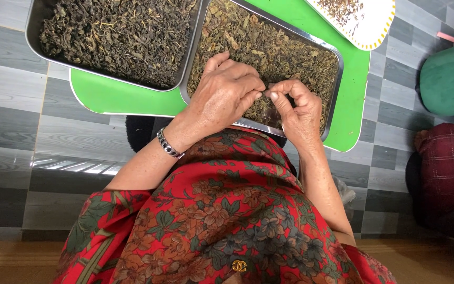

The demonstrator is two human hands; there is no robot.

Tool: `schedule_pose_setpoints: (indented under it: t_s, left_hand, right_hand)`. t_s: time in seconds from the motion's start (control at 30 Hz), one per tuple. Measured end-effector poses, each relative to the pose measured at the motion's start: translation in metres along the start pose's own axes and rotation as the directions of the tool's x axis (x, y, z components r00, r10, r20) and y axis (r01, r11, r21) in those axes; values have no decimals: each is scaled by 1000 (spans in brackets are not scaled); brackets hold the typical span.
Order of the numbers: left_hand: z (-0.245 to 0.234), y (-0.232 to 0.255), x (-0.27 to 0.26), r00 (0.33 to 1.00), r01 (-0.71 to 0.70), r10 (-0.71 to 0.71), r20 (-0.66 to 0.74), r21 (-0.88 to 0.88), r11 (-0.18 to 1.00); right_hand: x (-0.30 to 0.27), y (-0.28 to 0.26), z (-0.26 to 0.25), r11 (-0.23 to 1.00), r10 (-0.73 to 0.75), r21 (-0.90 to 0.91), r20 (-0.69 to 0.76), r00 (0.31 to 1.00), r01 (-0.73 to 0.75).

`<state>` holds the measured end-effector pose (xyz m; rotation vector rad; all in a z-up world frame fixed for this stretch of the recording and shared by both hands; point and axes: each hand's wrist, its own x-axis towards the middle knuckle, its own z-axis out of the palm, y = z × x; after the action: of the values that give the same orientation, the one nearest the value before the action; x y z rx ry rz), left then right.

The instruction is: Sorting dried tea leaves by hand to remove stems and impurities

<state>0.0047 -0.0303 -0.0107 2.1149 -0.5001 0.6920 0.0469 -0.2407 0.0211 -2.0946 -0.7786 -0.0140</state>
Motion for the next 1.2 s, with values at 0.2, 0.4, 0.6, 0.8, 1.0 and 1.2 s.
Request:
schedule_pose_setpoints:
  t_s: [0.2, 0.4, 0.6, 0.8, 1.0, 1.2]
  left_hand:
    - [3, 1, 1, 1000, -26, 26, 16, 25, 999]
    - [3, 0, -1, 1000, -19, 19, 0, 27, 999]
    - [5, -2, -2, 1000, -10, 10, -4, 43, 999]
    - [5, -3, -3, 1000, -9, 9, 10, 79, 997]
    - [4, -3, -3, 1000, -6, 4, 30, 84, 996]
    - [5, -2, -2, 999, -33, 33, 6, 87, 996]
  right_hand:
    - [-2, -2, 1, 999, 30, 24, 13, 999, -30]
    - [-2, -9, 2, 992, 72, 100, 3, 997, -72]
    - [-2, -8, 2, 984, 115, 140, -1, 993, -114]
    - [-4, -4, 2, 962, 123, 242, 16, 992, -124]
    - [-6, -3, 1, 947, 127, 293, 26, 992, -129]
    - [14, -21, 2, 959, 43, 279, 21, 999, -47]
